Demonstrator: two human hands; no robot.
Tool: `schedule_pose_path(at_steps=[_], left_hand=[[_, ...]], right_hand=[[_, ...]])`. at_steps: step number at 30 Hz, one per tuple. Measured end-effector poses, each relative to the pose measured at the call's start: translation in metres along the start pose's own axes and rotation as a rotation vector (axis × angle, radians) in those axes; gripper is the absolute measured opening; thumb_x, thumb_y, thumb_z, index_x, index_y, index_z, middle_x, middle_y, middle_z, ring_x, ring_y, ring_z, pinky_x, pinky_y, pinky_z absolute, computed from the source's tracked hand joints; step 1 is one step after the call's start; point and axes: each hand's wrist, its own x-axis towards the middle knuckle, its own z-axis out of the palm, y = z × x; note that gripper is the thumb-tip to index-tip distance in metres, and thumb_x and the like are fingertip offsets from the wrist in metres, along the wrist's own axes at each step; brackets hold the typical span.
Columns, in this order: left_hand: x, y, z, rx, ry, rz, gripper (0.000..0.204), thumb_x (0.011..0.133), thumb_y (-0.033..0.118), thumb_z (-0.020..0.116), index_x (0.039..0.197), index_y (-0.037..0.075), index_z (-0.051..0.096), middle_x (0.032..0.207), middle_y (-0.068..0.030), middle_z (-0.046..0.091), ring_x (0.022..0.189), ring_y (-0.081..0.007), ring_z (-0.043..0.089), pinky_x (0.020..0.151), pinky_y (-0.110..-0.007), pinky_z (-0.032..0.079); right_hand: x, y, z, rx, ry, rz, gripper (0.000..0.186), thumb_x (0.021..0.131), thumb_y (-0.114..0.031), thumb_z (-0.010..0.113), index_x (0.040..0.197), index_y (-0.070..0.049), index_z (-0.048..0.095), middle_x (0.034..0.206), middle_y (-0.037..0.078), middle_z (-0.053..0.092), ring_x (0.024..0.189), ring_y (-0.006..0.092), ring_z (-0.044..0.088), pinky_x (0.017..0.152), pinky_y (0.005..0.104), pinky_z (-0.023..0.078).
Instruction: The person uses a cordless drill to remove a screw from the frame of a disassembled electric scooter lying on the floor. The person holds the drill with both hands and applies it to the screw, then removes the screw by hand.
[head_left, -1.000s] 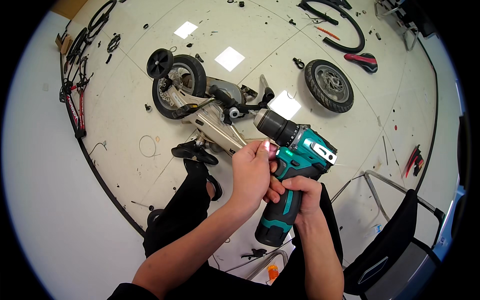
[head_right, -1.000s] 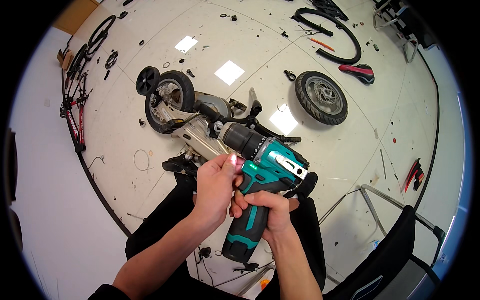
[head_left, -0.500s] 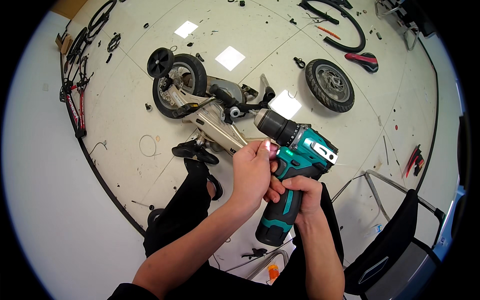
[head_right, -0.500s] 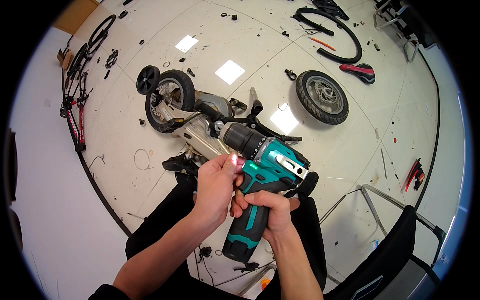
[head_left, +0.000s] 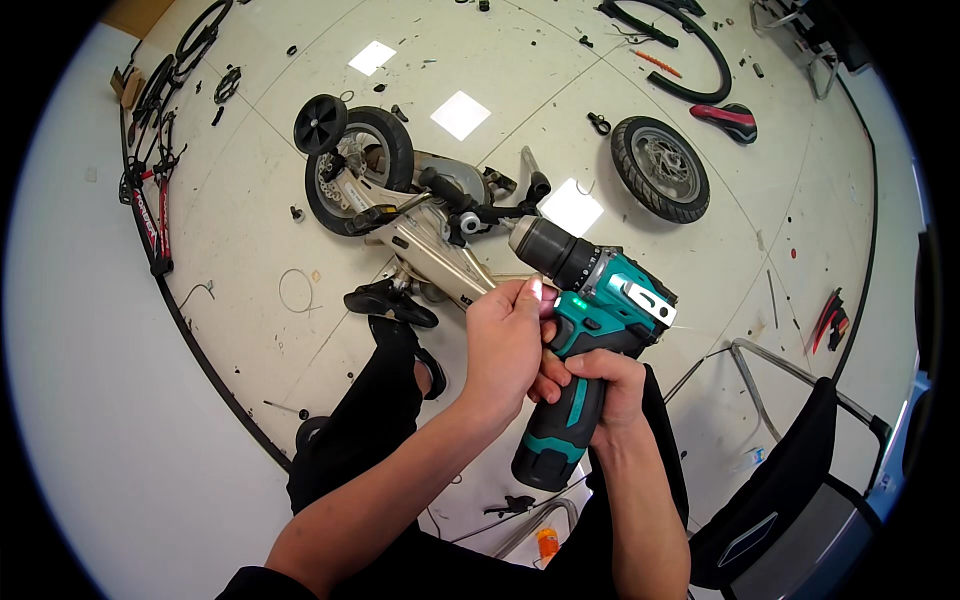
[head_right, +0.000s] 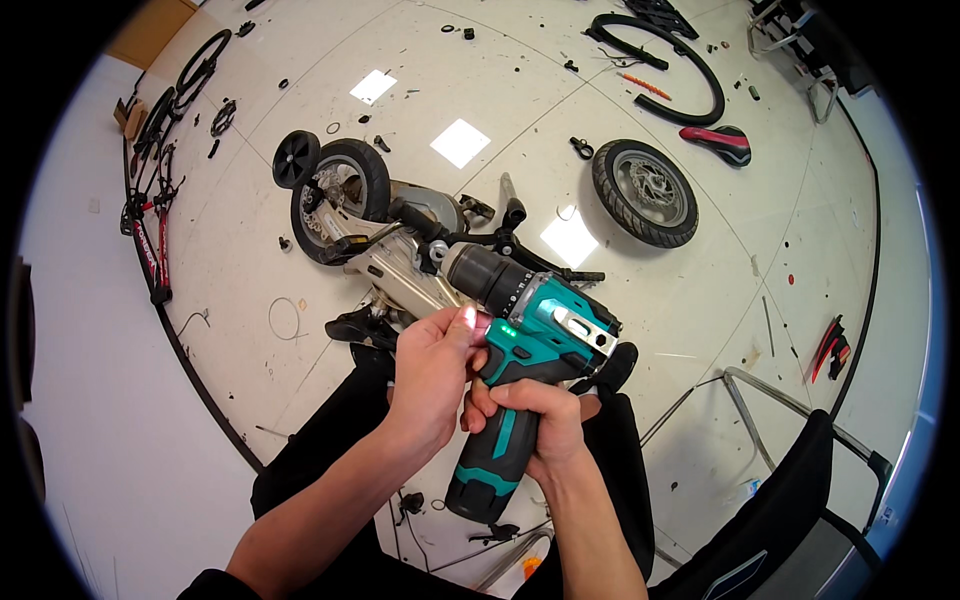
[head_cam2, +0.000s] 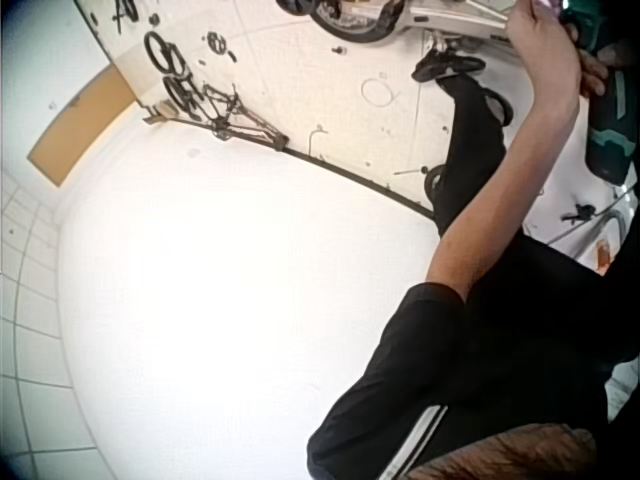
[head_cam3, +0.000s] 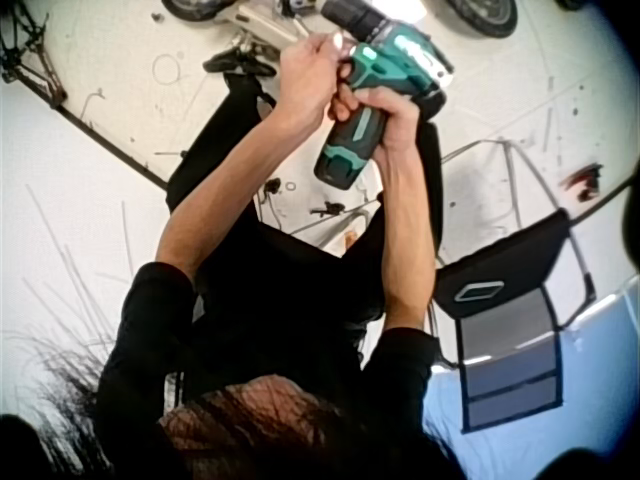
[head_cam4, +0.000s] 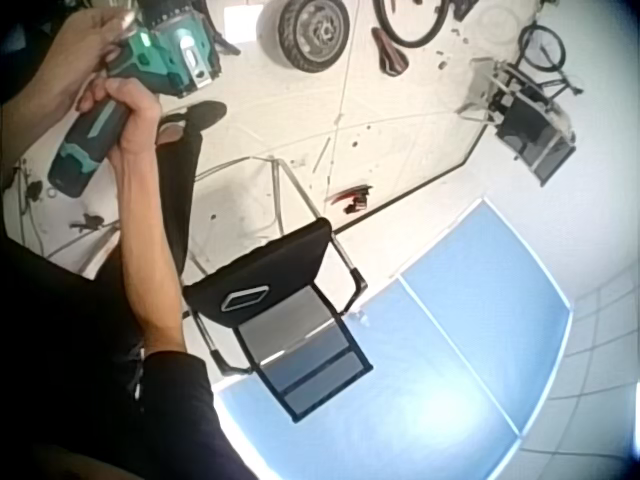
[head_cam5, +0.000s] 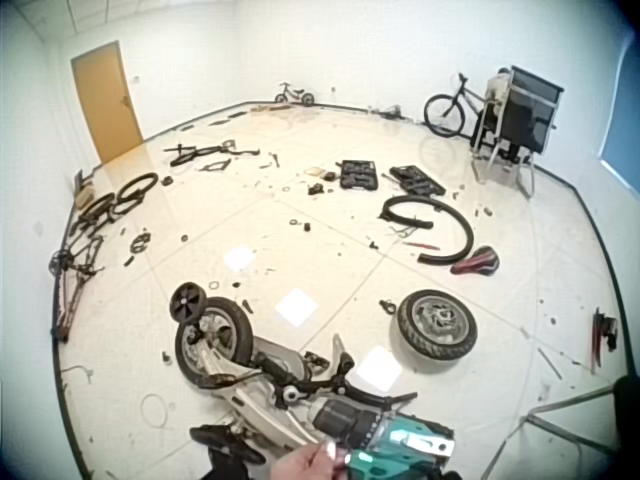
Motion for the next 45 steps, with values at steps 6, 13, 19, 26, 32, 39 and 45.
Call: schedule_pose_path(at_steps=[6,13,19,26,32,39,45], left_hand=[[0.000,0.000,0.000,-0.003,0.011,0.003,0.029,0.101,0.021,0.043,0.088,-0.001,0.056,0.061,-0.0020,0.047,0.036,-0.0099,0.042,0.031,-0.023,0.035],[0.000,0.001,0.000,0.007,0.001,0.004,0.029,0.101,0.022,0.044,0.090,-0.001,0.057,0.062,-0.0016,0.047,0.036,-0.0103,0.042,0.031,-0.023,0.035],[-0.001,0.002,-0.001,0.028,-0.046,-0.020,0.029,0.100,0.022,0.044,0.091,-0.001,0.057,0.064,-0.0031,0.048,0.041,-0.0101,0.043,0.036,-0.023,0.039],[0.002,0.002,-0.003,0.046,-0.095,-0.023,0.027,0.100,0.021,0.044,0.094,-0.003,0.055,0.065,-0.0040,0.048,0.040,-0.0128,0.048,0.037,-0.025,0.042],[0.002,0.003,-0.001,0.064,-0.134,-0.020,0.028,0.100,0.021,0.044,0.094,-0.005,0.053,0.067,-0.0049,0.049,0.038,-0.0140,0.050,0.033,-0.025,0.043],[0.003,0.003,-0.001,0.069,-0.133,-0.036,0.027,0.099,0.020,0.045,0.094,-0.005,0.054,0.067,-0.0052,0.050,0.038,-0.0137,0.050,0.032,-0.025,0.042],[0.005,0.002,-0.002,0.058,-0.144,-0.027,0.026,0.099,0.020,0.046,0.094,-0.004,0.055,0.067,-0.0051,0.051,0.040,-0.0128,0.050,0.036,-0.024,0.042]], right_hand=[[-0.001,0.000,0.001,-0.009,0.009,-0.004,0.037,0.065,-0.016,0.057,0.099,-0.001,0.053,0.061,0.005,0.052,0.054,0.0195,0.053,0.059,0.0315,0.045],[-0.001,-0.001,0.001,0.004,0.009,0.000,0.037,0.065,-0.016,0.058,0.099,-0.002,0.053,0.061,0.005,0.051,0.053,0.0196,0.053,0.059,0.0315,0.045],[-0.001,-0.004,-0.004,0.019,-0.082,-0.009,0.038,0.069,-0.016,0.057,0.103,0.000,0.052,0.065,0.007,0.053,0.058,0.0211,0.056,0.065,0.0348,0.047],[-0.004,-0.001,-0.006,-0.007,-0.016,-0.017,0.040,0.064,-0.017,0.058,0.100,-0.002,0.052,0.060,0.004,0.050,0.052,0.0189,0.052,0.060,0.0327,0.044],[-0.004,-0.004,-0.013,0.100,-0.136,-0.034,0.035,0.070,-0.012,0.056,0.102,0.002,0.053,0.065,0.009,0.053,0.058,0.0221,0.057,0.064,0.0365,0.048],[-0.004,-0.004,-0.013,0.113,-0.110,-0.030,0.035,0.070,-0.012,0.057,0.102,0.002,0.053,0.065,0.009,0.053,0.058,0.0220,0.057,0.064,0.0368,0.048],[-0.004,-0.004,-0.013,0.098,-0.112,-0.032,0.036,0.069,-0.012,0.057,0.102,0.002,0.053,0.065,0.009,0.053,0.058,0.0221,0.057,0.064,0.0370,0.049]])
